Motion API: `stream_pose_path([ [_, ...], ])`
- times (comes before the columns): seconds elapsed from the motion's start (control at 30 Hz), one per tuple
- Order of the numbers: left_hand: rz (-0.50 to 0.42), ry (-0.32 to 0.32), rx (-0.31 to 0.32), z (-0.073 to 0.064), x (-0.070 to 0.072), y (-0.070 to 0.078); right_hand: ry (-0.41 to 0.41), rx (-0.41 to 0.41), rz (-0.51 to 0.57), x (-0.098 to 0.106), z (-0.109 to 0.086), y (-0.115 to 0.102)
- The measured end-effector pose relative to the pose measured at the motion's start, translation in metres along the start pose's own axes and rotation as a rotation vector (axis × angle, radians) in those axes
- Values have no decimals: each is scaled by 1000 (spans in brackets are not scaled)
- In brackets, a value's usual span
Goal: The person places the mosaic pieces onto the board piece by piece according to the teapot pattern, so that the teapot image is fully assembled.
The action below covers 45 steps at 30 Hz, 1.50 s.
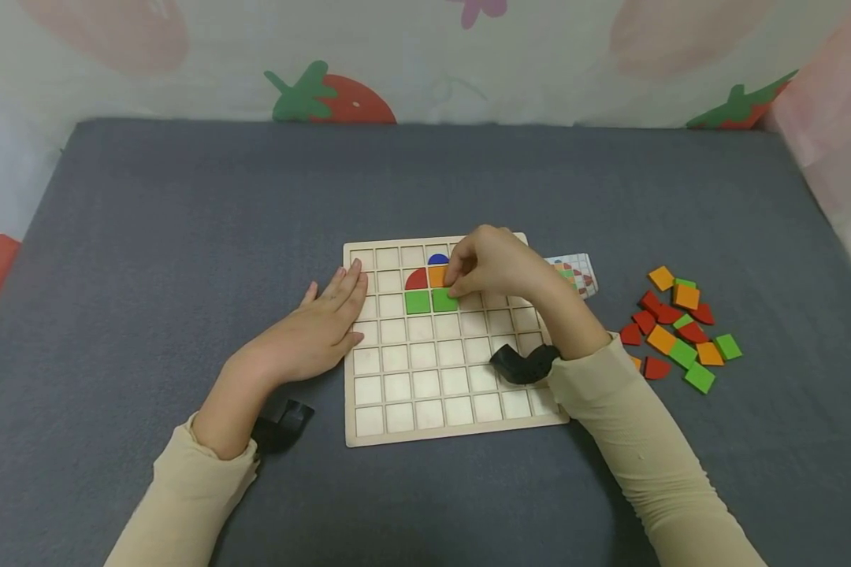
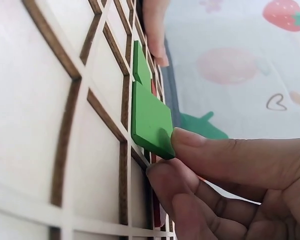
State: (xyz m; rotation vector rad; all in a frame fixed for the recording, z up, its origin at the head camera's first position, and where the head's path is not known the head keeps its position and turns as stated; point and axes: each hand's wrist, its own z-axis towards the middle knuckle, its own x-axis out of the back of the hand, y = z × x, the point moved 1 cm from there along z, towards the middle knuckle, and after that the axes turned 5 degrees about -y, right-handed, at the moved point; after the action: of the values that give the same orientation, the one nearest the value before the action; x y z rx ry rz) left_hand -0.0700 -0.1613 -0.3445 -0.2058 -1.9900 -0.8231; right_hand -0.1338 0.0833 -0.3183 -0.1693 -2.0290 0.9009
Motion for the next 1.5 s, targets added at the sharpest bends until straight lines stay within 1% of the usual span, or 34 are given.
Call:
stream_pose_path([
  [0.33, 2, -3, 6, 1, -1, 0, -11, 0, 82, 3, 0, 5],
  [0.47, 6, -6, 3, 2, 0, -1, -11, -3, 154, 8, -2, 8],
  [0.6, 5, -5, -3, 3, 0, 0, -6, -25, 254, 16, -10, 14],
  [0.7, 8, -6, -6, 5, 0, 0, 9, -43, 301, 26, -22, 24],
  [0.8, 11, -6, -8, 6, 0, 0, 45, -65, 312, 38, -37, 36],
  [0.97, 8, -7, -13, 7, -1, 0, 132, -121, 309, 56, -69, 57],
  [1.07, 5, -11, -17, 6, -2, -1, 175, -163, 287, 63, -87, 70],
  [1.2, 7, -22, -9, 3, -4, -3, 213, -208, 241, 69, -105, 86],
  [1.3, 3, -27, -3, -2, -5, -3, 224, -241, 218, 71, -116, 98],
  [1.43, -4, -24, -9, -8, -5, -4, 245, -292, 232, 72, -130, 111],
  [1.5, -5, -24, -12, -9, -5, -5, 254, -304, 239, 72, -136, 116],
])
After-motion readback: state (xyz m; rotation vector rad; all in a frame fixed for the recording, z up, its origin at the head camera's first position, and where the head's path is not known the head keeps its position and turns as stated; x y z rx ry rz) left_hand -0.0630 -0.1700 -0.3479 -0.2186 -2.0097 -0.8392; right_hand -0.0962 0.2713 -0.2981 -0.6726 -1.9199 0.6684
